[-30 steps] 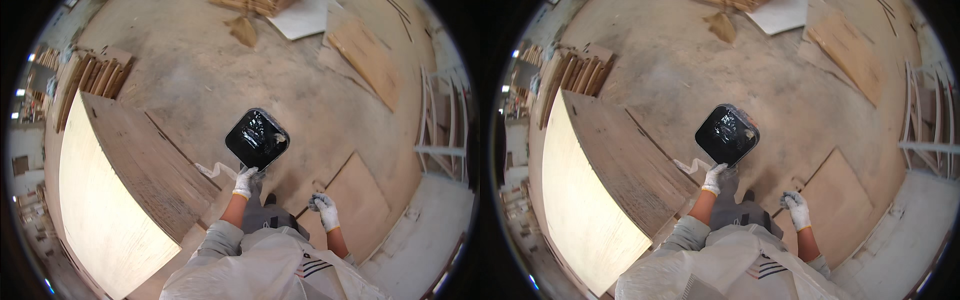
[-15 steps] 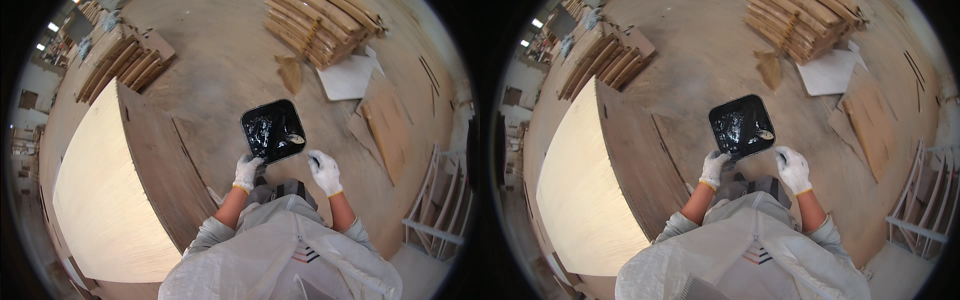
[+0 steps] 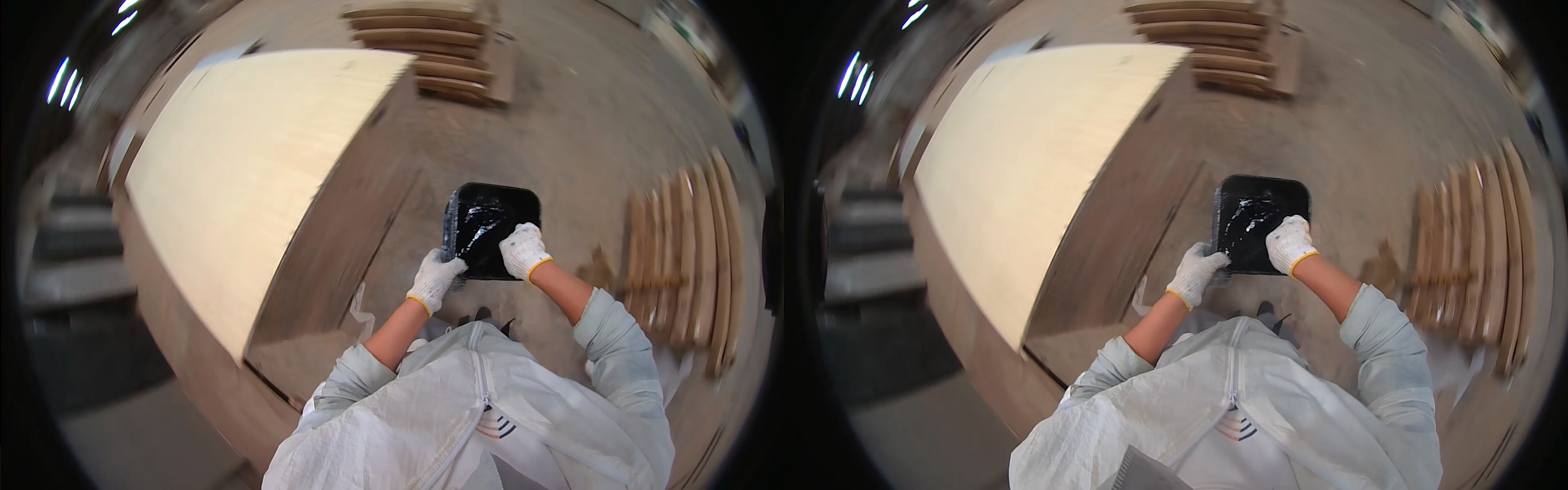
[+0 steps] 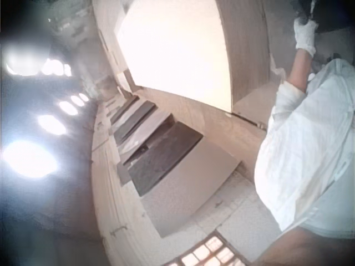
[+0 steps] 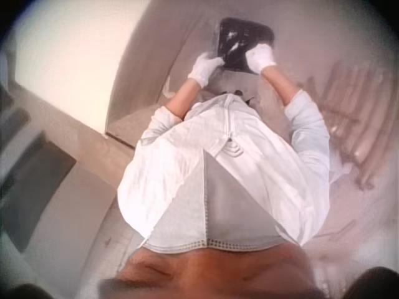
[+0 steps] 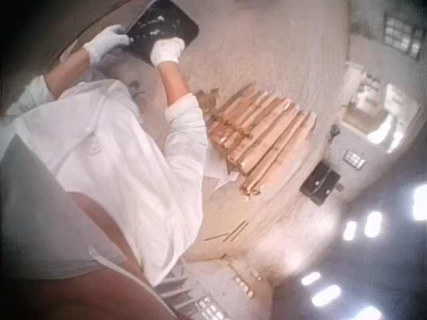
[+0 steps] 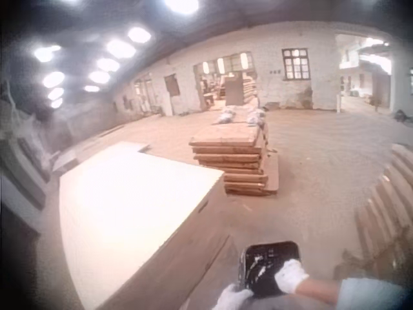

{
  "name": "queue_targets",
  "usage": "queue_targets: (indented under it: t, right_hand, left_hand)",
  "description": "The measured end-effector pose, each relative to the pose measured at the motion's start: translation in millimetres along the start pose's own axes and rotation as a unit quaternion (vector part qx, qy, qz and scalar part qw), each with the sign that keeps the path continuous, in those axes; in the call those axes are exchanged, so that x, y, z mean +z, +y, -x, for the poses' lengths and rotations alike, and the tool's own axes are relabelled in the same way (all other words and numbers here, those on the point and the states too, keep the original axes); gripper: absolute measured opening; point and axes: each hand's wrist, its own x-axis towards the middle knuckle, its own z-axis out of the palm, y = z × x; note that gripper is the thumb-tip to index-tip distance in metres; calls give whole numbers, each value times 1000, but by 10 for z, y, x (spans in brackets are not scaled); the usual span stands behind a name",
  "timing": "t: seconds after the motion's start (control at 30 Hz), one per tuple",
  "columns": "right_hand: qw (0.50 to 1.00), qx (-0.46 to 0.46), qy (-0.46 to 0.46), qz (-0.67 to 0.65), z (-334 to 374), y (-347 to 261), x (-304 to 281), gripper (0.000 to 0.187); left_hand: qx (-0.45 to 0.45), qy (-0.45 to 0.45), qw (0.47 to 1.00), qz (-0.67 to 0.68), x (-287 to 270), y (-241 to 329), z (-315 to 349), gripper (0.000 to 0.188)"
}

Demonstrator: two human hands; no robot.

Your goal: The person applies black paint to large wood panels using a brush. They flip the panels to coat both sides and move a paint container to reach different areas.

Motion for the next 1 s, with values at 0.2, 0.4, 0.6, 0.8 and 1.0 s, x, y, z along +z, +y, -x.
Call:
queue_targets:
  t: [0.2, 0.4, 0.6, 0.8, 1.0]
  right_hand:
    - [984, -105, 58, 134, -859, 246, -1084, 23]
    - [960, -138, 163, 183, -1467, 57, -2718, 26]
    - [952, -121, 178, 217, -2245, -317, -4033, 25]
    - [955, -105, 158, 229, -3401, -538, -4714, 27]
    - [942, -182, 191, 209, -4146, -796, -5051, 26]
  left_hand:
    - [41, 108, 982, 150, -291, 686, -65, 39]
    - [135, 161, 952, 223, -1099, 1475, -319, 37]
    - [182, 178, 937, 238, -2158, 2265, -789, 42]
    - [191, 179, 933, 246, -2930, 2790, -1250, 41]
    - [182, 212, 921, 272, -3562, 2725, -1854, 43]
